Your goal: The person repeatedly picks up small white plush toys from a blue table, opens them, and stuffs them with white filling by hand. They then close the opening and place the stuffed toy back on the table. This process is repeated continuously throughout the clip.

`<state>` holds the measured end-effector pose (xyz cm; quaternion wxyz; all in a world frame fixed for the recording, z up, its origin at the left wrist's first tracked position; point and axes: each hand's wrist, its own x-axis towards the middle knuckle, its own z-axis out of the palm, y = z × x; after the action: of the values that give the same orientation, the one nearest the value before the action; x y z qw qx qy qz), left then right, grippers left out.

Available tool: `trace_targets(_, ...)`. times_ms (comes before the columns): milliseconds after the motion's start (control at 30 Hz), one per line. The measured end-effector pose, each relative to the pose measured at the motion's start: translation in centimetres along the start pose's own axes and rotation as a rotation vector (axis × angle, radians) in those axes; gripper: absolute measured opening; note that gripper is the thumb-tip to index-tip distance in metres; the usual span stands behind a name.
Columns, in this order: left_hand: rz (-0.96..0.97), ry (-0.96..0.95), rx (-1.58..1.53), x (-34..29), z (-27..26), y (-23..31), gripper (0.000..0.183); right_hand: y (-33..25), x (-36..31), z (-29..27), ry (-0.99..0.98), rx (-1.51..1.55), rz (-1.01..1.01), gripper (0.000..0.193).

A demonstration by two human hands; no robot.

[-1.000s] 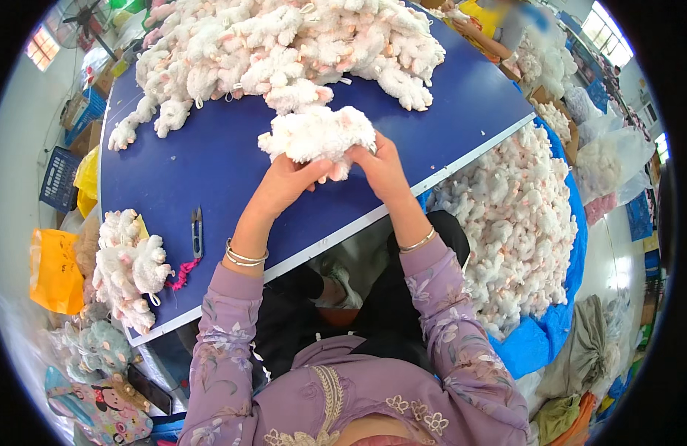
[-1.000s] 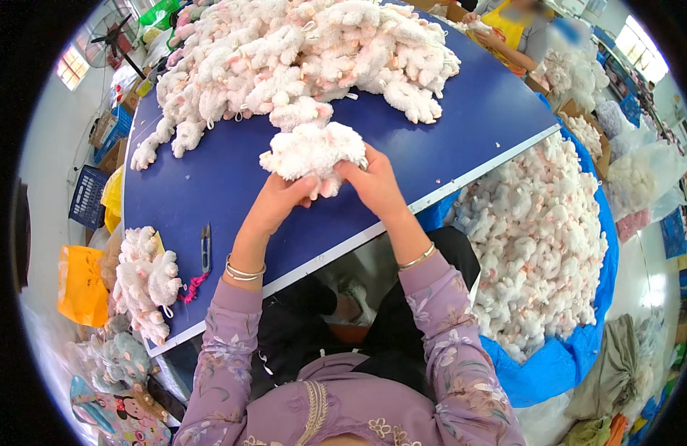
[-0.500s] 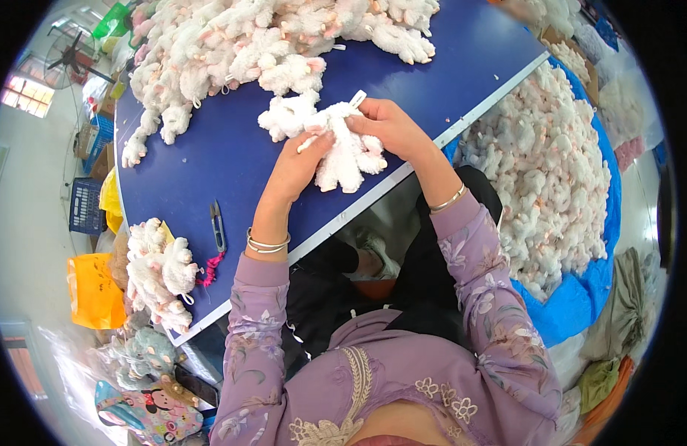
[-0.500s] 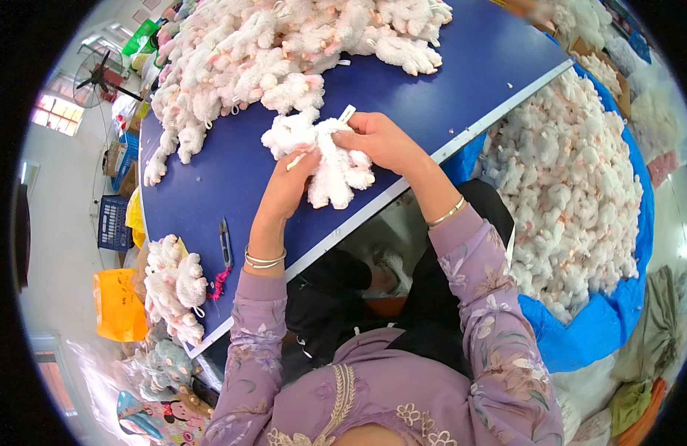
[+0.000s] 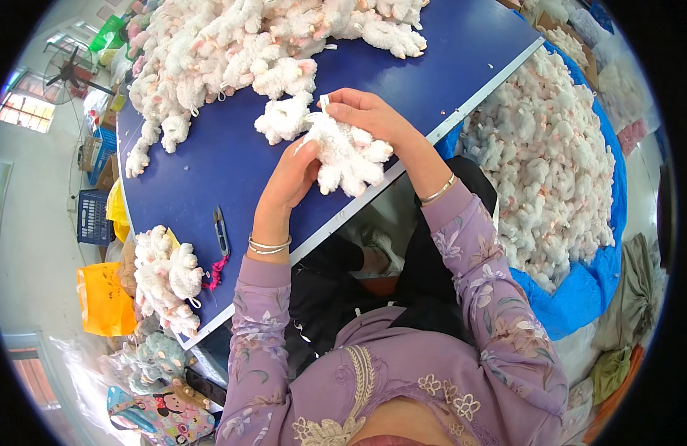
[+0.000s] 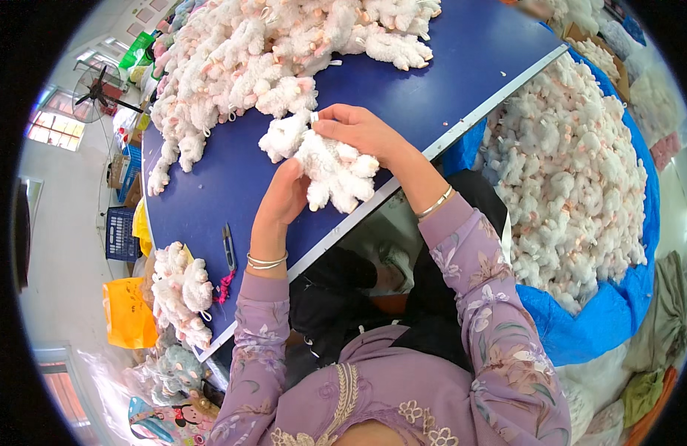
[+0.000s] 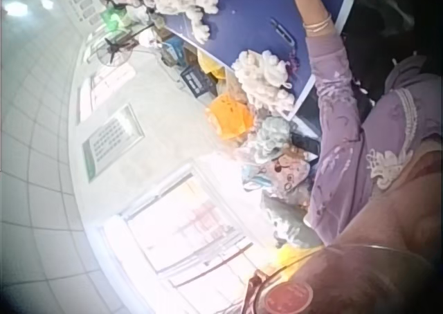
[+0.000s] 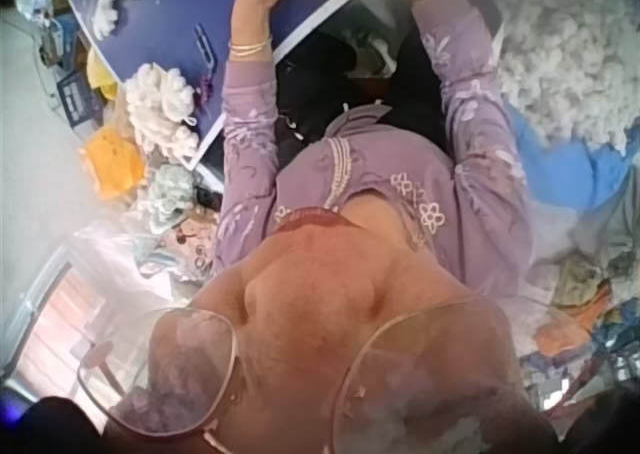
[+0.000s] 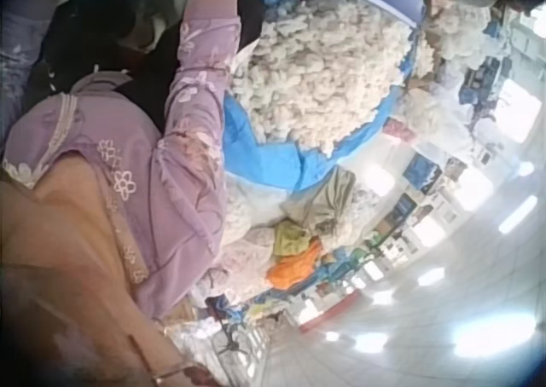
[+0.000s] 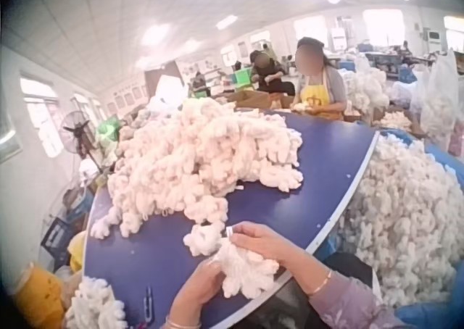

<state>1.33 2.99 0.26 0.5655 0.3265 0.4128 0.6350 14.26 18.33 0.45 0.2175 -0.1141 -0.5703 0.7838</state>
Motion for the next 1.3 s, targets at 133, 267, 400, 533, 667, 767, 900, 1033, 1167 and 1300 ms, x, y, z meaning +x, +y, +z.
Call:
trace_targets(133, 0.110, 0.302, -0.017, 0.9, 0.6, -0.1, 0.043, 0.8, 0.5, -1.1, 0.130, 0.090, 0.060, 0.045)
trace_targets(267, 0.289, 0.384, -0.066, 1.1, 1.2, 0.3, 0.040, 0.0, -1.0, 0.6, 0.135, -0.141, -0.136, 0.041)
trace_targets(400, 0.285, 0.360, -0.032, 1.0, 1.8, 0.5, 0.042, 1.0, -0.9, 1.3, 0.185, -0.272, -0.221, 0.036)
trace_targets(533, 0.136, 0.334, 0.176, 0.7, 1.5, 0.3, 0.046, 1.3, -0.8, 1.5, 0.329, -0.245, -0.338, 0.027)
trace_targets(667, 0.224, 0.143, -0.184, 0.7, 1.9, 0.8, 0.054, 0.5, -0.7, 1.8, 0.369, 0.147, -0.298, 0.024)
trace_targets(767, 0.284, 0.100, -0.252, 0.9, 1.2, 0.3, 0.054, 0.5, -0.5, 2.2, 0.382, 0.238, -0.280, 0.025)
trace_targets(900, 0.216, -0.198, -0.269, 0.9, -1.3, 0.6, 0.053, 0.5, -0.6, 1.9, 0.418, 0.193, -0.255, 0.025)
trace_targets(1033, 0.093, -0.137, -0.100, 0.3, -1.6, 1.2, 0.062, -0.2, -0.5, 1.5, 0.489, -0.061, -0.385, 0.024)
trace_targets(1167, 0.065, 0.173, 0.128, 0.6, 0.8, -0.2, 0.051, 0.8, -0.9, 1.2, 0.410, -0.401, -0.331, 0.017)
trace_targets(1300, 0.066, 0.315, 0.125, 1.1, 0.7, -0.2, 0.039, 1.3, -0.8, 1.8, 0.463, -0.315, -0.356, 0.028)
